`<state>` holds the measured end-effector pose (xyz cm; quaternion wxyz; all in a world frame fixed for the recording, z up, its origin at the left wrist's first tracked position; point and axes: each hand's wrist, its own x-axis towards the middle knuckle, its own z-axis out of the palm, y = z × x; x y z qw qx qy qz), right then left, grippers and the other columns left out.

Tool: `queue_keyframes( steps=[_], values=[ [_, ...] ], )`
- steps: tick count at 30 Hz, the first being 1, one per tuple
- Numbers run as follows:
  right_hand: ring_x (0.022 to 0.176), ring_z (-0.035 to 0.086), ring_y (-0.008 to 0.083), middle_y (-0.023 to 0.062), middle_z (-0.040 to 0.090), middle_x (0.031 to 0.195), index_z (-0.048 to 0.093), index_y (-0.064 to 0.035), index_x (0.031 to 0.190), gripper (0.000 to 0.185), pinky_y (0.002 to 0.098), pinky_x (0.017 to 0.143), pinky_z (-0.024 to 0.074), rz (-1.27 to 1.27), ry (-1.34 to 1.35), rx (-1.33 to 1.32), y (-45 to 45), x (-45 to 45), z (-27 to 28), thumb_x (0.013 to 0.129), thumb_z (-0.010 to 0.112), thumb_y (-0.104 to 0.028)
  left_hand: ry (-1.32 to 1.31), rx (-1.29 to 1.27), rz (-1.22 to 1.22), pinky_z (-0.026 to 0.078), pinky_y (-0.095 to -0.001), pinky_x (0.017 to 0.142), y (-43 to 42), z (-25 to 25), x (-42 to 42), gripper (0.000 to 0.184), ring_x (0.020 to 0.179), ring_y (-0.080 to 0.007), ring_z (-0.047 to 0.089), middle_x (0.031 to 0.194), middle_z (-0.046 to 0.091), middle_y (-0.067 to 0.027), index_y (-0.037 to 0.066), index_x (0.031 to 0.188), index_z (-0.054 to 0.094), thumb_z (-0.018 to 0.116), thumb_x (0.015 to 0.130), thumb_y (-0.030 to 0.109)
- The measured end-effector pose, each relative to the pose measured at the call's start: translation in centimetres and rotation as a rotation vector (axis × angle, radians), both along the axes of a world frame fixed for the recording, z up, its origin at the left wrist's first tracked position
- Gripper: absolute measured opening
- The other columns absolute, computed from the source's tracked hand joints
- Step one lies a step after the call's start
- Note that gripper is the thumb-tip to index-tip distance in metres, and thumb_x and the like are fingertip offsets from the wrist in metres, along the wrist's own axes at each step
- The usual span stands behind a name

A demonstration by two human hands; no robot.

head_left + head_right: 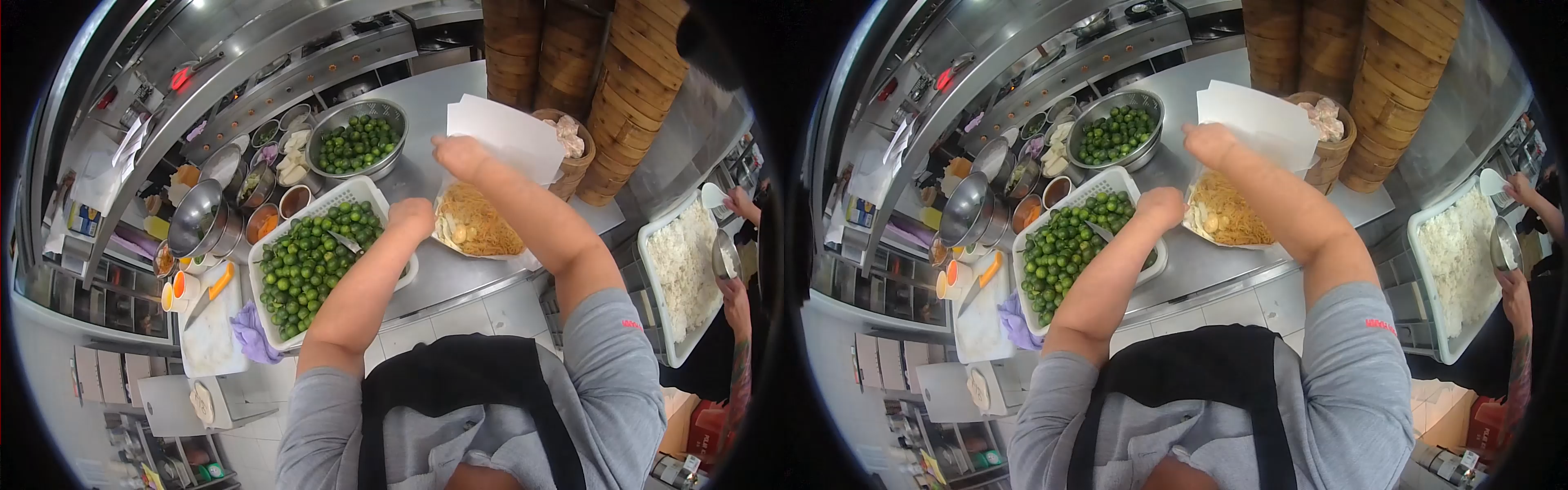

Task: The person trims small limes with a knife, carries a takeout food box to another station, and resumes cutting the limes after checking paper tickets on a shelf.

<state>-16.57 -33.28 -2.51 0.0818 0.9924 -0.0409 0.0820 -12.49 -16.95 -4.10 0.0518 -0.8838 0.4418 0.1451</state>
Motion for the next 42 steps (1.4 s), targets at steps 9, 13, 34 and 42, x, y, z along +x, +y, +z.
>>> queue_keyframes(
  steps=[9, 13, 34, 42],
  values=[
    [0.085, 0.065, 0.0195, 0.01, 0.065, 0.098, 0.066, -0.0054, 0.108, 0.023, 0.0306, 0.076, 0.0518, 0.05, -0.213, 1.115, 2.0, -8.7, 4.4, 0.09, 0.051, -0.008, 0.208, 0.002, -0.086, 0.047, -0.0443, 0.089, -2.0, -1.2, 2.0, 0.044, 0.109, -0.0363, 0.058, 0.116, 0.06, -0.0264, -0.003, 0.116, 0.06, 0.058, 0.082, 0.025],
    [0.089, 0.062, 0.0156, 0.0065, 0.065, 0.097, 0.058, -0.0037, 0.12, 0.03, 0.029, 0.077, 0.051, -0.272, -0.699, 1.469, 1.3, -20.7, 3.5, 0.095, 0.051, -0.019, 1.063, -0.326, 0.511, 0.031, -0.0631, 0.099, -3.4, -4.3, 4.4, 0.056, 0.12, -0.0434, 0.047, 0.134, 0.047, -0.0239, -0.005, 0.13, 0.045, 0.051, 0.075, 0.006],
    [0.095, 0.059, 0.0193, 0.0089, 0.06, 0.11, 0.051, -0.003, 0.125, 0.039, 0.0333, 0.077, 0.0526, -0.661, -0.592, 1.929, 5.8, -21.0, -11.2, 0.092, 0.044, -0.021, 1.285, -0.256, 0.314, 0.055, -0.0425, 0.083, -3.7, -6.0, 3.4, 0.044, 0.101, -0.0295, 0.064, 0.115, 0.062, -0.0167, -0.005, 0.121, 0.053, 0.041, 0.079, -0.012],
    [0.091, 0.062, 0.0173, 0.0084, 0.063, 0.105, 0.059, -0.0016, 0.119, 0.035, 0.0302, 0.07, 0.0556, -0.662, -0.56, 1.882, 4.5, -24.8, -11.0, 0.093, 0.04, -0.017, 1.259, -0.322, 0.432, 0.055, -0.0434, 0.081, 0.1, -3.8, -3.6, 0.041, 0.098, -0.0308, 0.065, 0.113, 0.062, -0.0161, -0.006, 0.118, 0.054, 0.041, 0.08, -0.012]
  ],
)
